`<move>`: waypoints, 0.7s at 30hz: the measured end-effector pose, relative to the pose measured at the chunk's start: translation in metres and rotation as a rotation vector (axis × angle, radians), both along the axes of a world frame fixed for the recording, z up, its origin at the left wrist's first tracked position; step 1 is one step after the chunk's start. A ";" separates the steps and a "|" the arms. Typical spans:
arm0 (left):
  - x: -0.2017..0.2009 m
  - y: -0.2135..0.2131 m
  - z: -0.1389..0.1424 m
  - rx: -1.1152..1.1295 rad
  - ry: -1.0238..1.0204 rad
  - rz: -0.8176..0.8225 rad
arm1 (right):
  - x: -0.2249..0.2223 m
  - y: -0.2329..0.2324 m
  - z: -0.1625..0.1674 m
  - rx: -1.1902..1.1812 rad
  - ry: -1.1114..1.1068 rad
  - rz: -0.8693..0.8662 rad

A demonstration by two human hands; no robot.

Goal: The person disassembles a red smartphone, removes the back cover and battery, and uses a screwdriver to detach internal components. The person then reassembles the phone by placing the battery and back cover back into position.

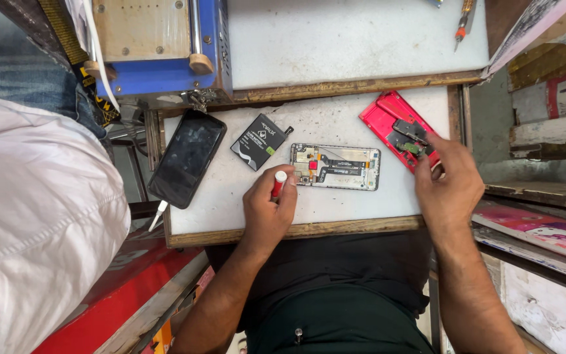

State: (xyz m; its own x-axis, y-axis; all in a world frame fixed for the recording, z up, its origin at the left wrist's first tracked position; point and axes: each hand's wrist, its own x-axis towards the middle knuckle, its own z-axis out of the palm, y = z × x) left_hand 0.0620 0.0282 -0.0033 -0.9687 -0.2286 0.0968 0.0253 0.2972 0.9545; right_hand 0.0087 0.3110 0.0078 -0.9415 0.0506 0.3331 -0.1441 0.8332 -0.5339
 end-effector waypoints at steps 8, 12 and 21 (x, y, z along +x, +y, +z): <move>0.005 -0.005 0.012 -0.503 0.025 -0.074 | 0.014 -0.039 0.008 -0.002 0.103 0.343; 0.003 -0.003 0.006 -0.430 -0.026 -0.108 | 0.009 -0.068 0.014 0.030 0.022 0.392; -0.011 -0.029 0.007 0.026 -0.072 -0.106 | -0.016 -0.087 0.010 0.154 0.001 0.332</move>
State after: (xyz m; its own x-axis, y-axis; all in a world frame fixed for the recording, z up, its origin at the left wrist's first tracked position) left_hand 0.0514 -0.0008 0.0035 -0.9918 -0.1256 0.0218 -0.0133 0.2715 0.9624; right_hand -0.0071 0.2236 0.0179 -0.8979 -0.3090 0.3134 -0.4208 0.8115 -0.4055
